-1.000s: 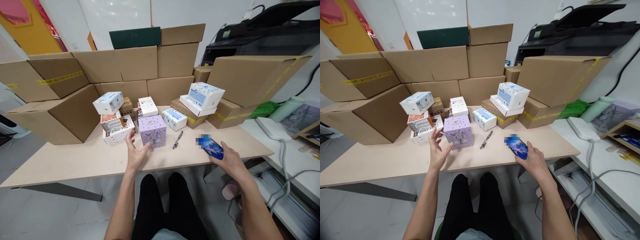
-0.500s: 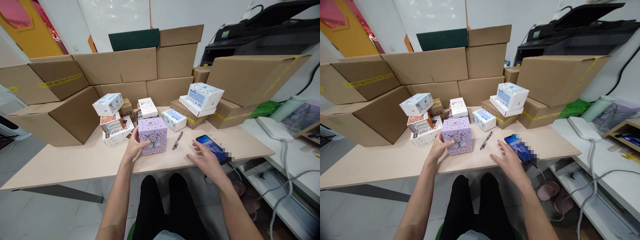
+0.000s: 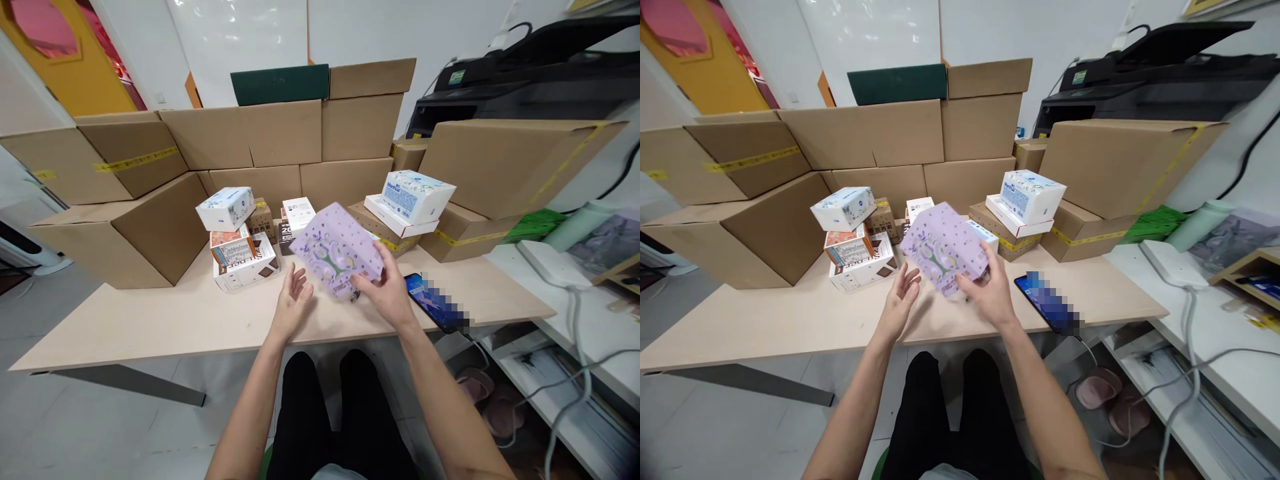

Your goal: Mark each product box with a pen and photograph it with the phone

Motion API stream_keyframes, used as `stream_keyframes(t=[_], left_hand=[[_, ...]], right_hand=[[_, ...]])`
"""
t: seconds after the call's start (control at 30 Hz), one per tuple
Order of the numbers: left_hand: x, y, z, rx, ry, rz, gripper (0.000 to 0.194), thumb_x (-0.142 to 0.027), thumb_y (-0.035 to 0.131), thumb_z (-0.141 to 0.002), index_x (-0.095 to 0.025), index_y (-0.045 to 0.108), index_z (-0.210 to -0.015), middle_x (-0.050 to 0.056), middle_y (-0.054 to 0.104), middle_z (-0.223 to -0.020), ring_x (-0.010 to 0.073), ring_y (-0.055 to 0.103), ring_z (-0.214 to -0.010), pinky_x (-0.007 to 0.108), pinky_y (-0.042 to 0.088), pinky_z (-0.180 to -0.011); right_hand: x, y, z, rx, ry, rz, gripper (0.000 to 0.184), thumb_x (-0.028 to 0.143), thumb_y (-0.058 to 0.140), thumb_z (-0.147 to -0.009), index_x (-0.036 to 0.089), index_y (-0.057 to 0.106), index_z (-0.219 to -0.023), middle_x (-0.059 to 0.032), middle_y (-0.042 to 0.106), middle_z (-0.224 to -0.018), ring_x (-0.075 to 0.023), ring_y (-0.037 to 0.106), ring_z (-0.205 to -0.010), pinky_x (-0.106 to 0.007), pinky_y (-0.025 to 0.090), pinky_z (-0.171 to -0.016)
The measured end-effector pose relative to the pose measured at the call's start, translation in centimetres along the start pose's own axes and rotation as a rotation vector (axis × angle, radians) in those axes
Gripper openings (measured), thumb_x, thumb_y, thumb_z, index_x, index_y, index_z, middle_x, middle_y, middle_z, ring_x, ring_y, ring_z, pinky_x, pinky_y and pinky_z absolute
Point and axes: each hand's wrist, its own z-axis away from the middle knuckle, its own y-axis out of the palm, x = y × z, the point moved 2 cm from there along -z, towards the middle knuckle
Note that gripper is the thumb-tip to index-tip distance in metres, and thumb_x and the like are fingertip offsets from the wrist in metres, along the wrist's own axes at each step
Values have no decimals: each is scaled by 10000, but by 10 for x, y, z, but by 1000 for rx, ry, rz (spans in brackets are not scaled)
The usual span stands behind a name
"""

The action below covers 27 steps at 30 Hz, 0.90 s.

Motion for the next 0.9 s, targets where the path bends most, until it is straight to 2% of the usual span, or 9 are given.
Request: stream_keyframes(t=[0.07, 0.13, 0.27, 0.4, 0.5, 0.57, 0.67, 0.77, 0.9], left_hand=[[10, -10, 4, -76, 4, -132, 744, -524, 732, -835, -279, 443, -1475, 140, 568, -1428, 287, 525, -1368, 511, 371, -1174], [20, -18, 9, -112, 8, -196, 673, -485, 736, -836, -257, 508, -1426, 137, 626, -1338, 286, 561, -1321, 527, 361, -1174], [32, -28, 19, -143, 25, -290, 532, -432, 710, -857, -213, 604, -1330, 140, 679, -1254, 280, 620, -1234, 510, 411, -1134], [36, -30, 24, -146, 41, -351, 474, -399, 702, -861, -216, 639, -1293, 129, 696, -1234, 278, 643, -1188, 487, 460, -1087], [37, -29, 26, -130, 43, -374, 448, -378, 699, -864, -240, 650, -1287, 110, 708, -1209, 274, 647, -1180, 484, 457, -1086], [37, -28, 27, -121, 42, -378, 438, -372, 691, -873, -251, 650, -1292, 100, 713, -1198, 269, 647, -1177, 480, 455, -1088], [38, -28, 27, -126, 44, -372, 421, -364, 689, -876, -254, 658, -1281, 94, 720, -1178, 261, 655, -1153, 466, 463, -1079], [39, -30, 27, -141, 41, -356, 372, -355, 691, -871, -251, 688, -1228, 90, 730, -1149, 256, 670, -1114, 447, 484, -1054], [38, -32, 26, -175, 22, -327, 270, -332, 675, -874, -232, 726, -1120, 95, 743, -1092, 250, 695, -1053, 429, 518, -1004]], right_hand=[[0, -12, -30, -109, -98, 260, 882, 467, 722, -765, 244, 348, -1532, -175, 388, -1493, -326, 464, -1355, -492, 543, -1002], [-2, -20, -63, -197, -157, 507, 876, 436, 724, -750, 204, 379, -1521, -188, 434, -1414, -356, 427, -1366, -551, 459, -1075], [-15, -23, -115, -210, -121, 701, 819, 385, 726, -753, 162, 424, -1481, -195, 425, -1366, -362, 473, -1293, -548, 412, -1087], [-21, -17, -123, -231, -65, 792, 769, 330, 690, -800, 118, 408, -1482, -244, 333, -1457, -406, 419, -1342, -568, 376, -1100], [-11, -4, -106, -326, -193, 853, 674, 323, 617, -871, 77, 423, -1468, -272, 232, -1520, -436, 320, -1400, -600, 297, -1140], [-4, 14, -94, -307, -316, 835, 557, 343, 536, -929, 65, 485, -1409, -262, 311, -1456, -402, 346, -1370, -573, 292, -1148], [-5, 60, -91, -101, -404, 742, 445, 377, 471, -968, 103, 559, -1307, -216, 448, -1281, -336, 448, -1251, -506, 361, -1110], [-20, 112, -109, 37, -295, 710, 603, 474, 595, -904, 126, 482, -1383, -238, 412, -1354, -381, 432, -1258, -554, 370, -1071], [-41, 164, -146, 30, -78, 707, 827, 611, 643, -834, 137, 355, -1447, -295, 220, -1529, -463, 355, -1317, -661, 311, -1046]])
